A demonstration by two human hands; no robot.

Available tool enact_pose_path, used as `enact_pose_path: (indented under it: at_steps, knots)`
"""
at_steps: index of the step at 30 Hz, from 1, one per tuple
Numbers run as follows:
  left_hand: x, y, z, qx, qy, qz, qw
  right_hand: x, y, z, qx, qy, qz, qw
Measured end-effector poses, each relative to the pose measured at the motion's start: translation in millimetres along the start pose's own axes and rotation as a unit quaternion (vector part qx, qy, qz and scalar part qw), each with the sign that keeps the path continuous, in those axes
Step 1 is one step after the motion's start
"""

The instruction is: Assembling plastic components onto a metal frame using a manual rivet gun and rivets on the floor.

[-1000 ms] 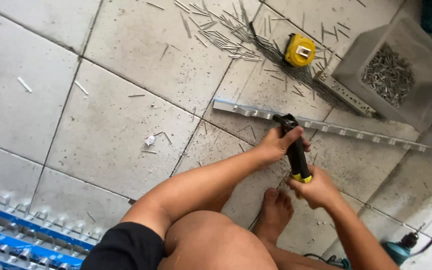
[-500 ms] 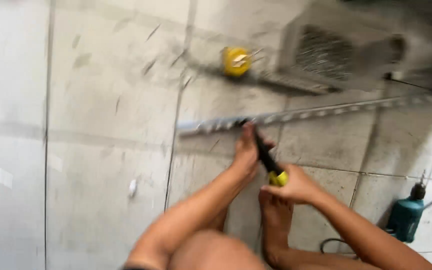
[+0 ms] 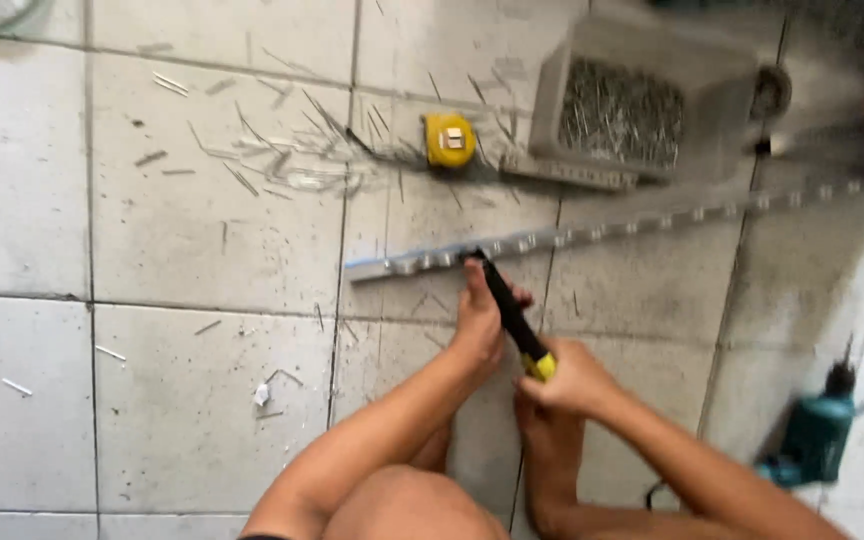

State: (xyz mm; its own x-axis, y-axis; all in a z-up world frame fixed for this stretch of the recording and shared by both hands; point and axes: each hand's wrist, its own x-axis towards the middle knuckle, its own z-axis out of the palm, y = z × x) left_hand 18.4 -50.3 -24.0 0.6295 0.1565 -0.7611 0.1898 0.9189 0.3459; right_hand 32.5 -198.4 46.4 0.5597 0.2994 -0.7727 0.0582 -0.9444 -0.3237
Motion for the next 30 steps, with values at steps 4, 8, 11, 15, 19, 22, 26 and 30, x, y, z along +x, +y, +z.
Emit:
enact_pose_path:
  at_steps: [4,8,11,15,19,22,26,30]
  knots:
    - [-3,-9,-7,-0.026,0.001,-0.002,1.000,16,27,30,-0.003,0.032,0.011,0.999]
    - [22,-6,-11,-0.012,-0.042,0.028,0.999,-21,-67,-66,-0.059,-0.073,-0.019,0.995]
    - [7,-7,-8,-0.035,-0.043,0.026,0.998,-45,-65,-74,-0.039,-0.132,-0.007,0.990]
    - [-4,9,8,-0.038,-0.021,0.024,0.999,-11,-11,-13,0.017,-0.007,0.014,1.000]
    - [7,3,4,-0.033,-0.032,0.026,0.999,30,25,26,-0.010,0.034,0.033,0.999]
    - [-2,10,8,-0.047,-0.030,0.022,0.998,38,28,32,0.015,0.068,0.075,0.995]
    - [-7,25,9,0.019,-0.083,0.063,0.994,15,-11,-13,0.034,0.032,0.022,0.999]
    - [6,49,-7,0.257,-0.184,0.156,0.936,-59,-63,-110,-0.132,-0.123,-0.011,0.984]
